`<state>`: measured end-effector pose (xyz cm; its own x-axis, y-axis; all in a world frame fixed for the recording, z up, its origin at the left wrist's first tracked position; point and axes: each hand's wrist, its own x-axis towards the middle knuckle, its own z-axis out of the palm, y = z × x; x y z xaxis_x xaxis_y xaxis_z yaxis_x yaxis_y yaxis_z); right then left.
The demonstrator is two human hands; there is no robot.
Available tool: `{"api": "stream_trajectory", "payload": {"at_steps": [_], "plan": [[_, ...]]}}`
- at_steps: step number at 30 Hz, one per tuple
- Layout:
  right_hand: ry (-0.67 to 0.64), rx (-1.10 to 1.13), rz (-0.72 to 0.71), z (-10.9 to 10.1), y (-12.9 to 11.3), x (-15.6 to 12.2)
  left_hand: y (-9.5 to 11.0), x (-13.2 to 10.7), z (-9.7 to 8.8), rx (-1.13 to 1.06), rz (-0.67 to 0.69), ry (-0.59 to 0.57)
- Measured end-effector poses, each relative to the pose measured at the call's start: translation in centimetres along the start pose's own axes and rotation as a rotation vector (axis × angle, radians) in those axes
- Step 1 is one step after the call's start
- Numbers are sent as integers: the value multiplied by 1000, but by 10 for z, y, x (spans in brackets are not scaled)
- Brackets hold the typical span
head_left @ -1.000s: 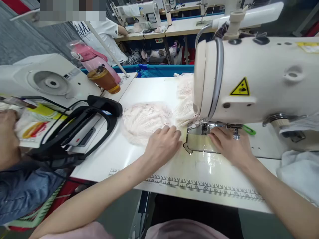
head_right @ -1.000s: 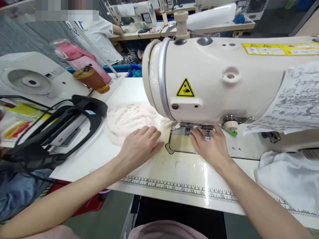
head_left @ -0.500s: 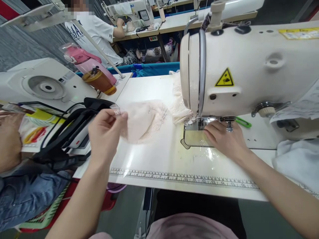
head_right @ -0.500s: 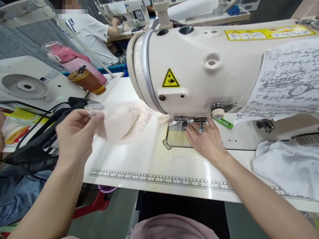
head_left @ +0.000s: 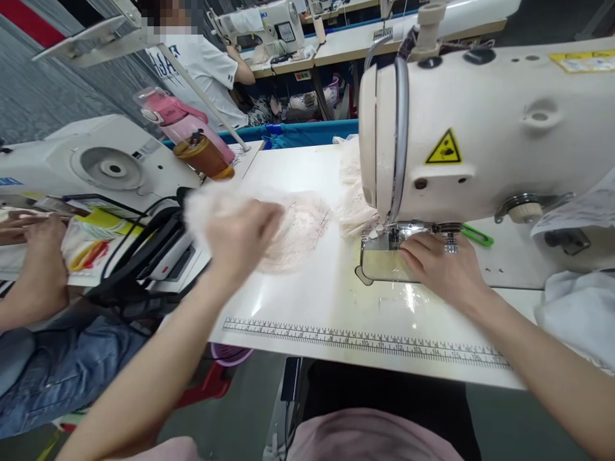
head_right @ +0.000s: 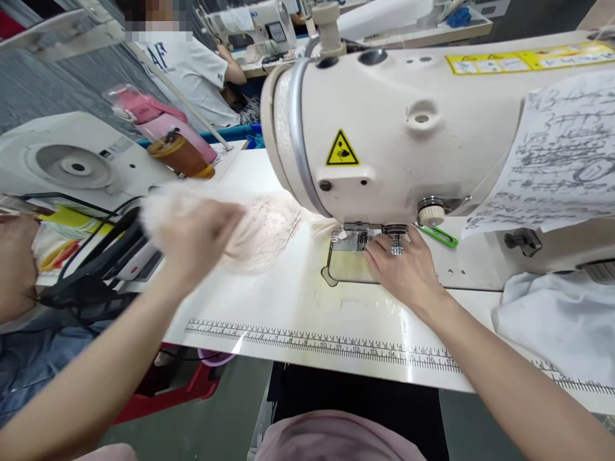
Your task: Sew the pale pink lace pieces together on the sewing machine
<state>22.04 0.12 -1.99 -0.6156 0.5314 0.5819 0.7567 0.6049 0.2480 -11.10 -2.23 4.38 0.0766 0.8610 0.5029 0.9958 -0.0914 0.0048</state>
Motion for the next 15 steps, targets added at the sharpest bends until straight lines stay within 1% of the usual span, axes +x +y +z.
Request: {"api": "stream_trajectory", "payload": {"at_steps": [2,3,4,5,7,10,11,13,14,15], "plan": [[21,7,-5,0,0,-1,19,-13,22,-40,27,-116],[29,8,-6,0,0,-1,24,-19,29,-129,-12,-202],[34,9,-8,1,0,-1,27,-23,33,-214,-65,-236],[36,10,-7,1,0,-1,28,-27,35,-298,-119,-263],[33,17,-6,2,0,-1,26,-32,35,-416,-199,-273],[26,30,2,2,-1,-1,17,-30,33,-480,-232,-274],[25,34,5,2,-1,-1,11,-27,32,-501,-242,-269],[27,50,5,1,-1,-1,-4,-17,28,-525,-262,-181],[30,60,3,1,-1,-1,-13,-11,23,-528,-267,-90],[34,67,1,1,-1,-1,-22,-4,16,-495,-256,59]]}}
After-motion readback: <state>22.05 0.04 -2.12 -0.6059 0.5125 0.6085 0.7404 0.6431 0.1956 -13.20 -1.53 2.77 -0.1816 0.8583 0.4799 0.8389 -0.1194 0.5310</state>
